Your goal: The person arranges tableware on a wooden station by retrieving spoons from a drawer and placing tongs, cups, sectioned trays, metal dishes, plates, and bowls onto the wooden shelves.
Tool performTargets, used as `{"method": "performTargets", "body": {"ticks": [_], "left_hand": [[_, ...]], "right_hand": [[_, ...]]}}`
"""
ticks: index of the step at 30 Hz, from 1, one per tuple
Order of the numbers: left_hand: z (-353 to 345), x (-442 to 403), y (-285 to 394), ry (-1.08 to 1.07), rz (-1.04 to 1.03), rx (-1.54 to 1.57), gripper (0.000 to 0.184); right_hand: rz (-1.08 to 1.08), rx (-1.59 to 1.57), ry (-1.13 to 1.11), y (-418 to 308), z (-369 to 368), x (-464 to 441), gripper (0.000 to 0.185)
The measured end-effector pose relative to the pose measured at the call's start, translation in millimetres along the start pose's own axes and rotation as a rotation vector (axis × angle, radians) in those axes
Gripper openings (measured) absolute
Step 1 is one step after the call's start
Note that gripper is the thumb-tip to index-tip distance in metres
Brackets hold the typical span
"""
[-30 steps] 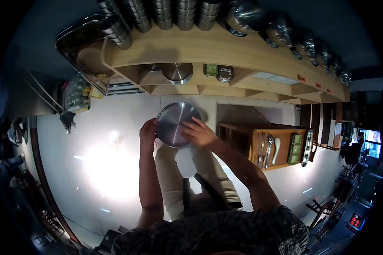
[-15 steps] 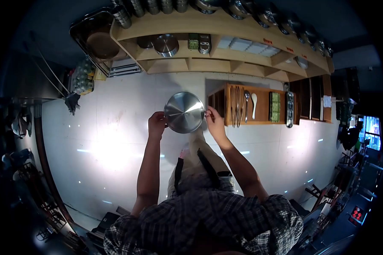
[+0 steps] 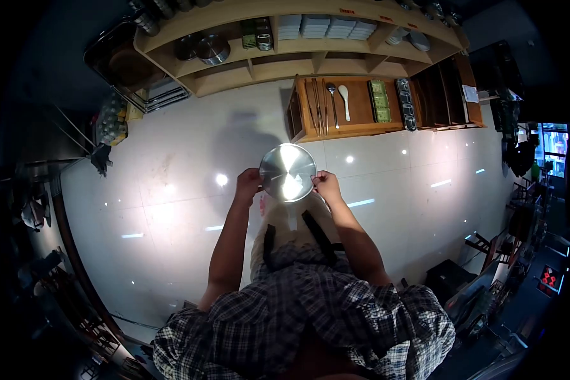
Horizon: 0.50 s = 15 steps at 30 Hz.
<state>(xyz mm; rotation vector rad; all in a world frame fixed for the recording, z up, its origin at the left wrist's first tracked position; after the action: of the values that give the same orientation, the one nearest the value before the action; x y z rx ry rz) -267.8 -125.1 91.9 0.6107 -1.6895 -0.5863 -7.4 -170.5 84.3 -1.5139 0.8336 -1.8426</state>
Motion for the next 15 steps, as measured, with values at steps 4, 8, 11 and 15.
{"method": "performTargets", "body": {"ticks": [4, 8, 11, 15], "left_hand": [[-39.5, -7.1, -17.7, -0.029, -0.044, -0.09, 0.021], [-88.1, -23.2, -44.6, 0.024, 0.006, -0.239, 0.023], [-121.8, -39.9, -86.4, 0.039, 0.093, -0.111, 0.021], [-175.4, -66.9, -138.4, 0.024, 0.069, 0.004, 0.017]], "right_hand": [[0.068, 0.024, 0.083, 33.0, 44.6, -6.9, 0.018], [0.027, -0.087, 0.037, 41.6, 93.3, -11.4, 0.019], [0.062, 0.169, 0.004, 63.1, 137.8, -28.4, 0.017], [0.236, 0.216, 0.046, 101.5, 200.1, -57.1, 0.003]]}}
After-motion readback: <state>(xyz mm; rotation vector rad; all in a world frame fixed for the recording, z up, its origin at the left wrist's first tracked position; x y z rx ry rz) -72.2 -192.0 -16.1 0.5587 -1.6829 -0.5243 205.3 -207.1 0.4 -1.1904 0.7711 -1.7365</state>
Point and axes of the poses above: each hand's wrist, its own x-axis away from the middle knuckle, its own z-axis out of the back of the hand, y = z × x, the point moved 8 cm from there along -x, towards the middle knuckle, and after that the axes turned 5 degrees about -y, right-handed, at the moved point
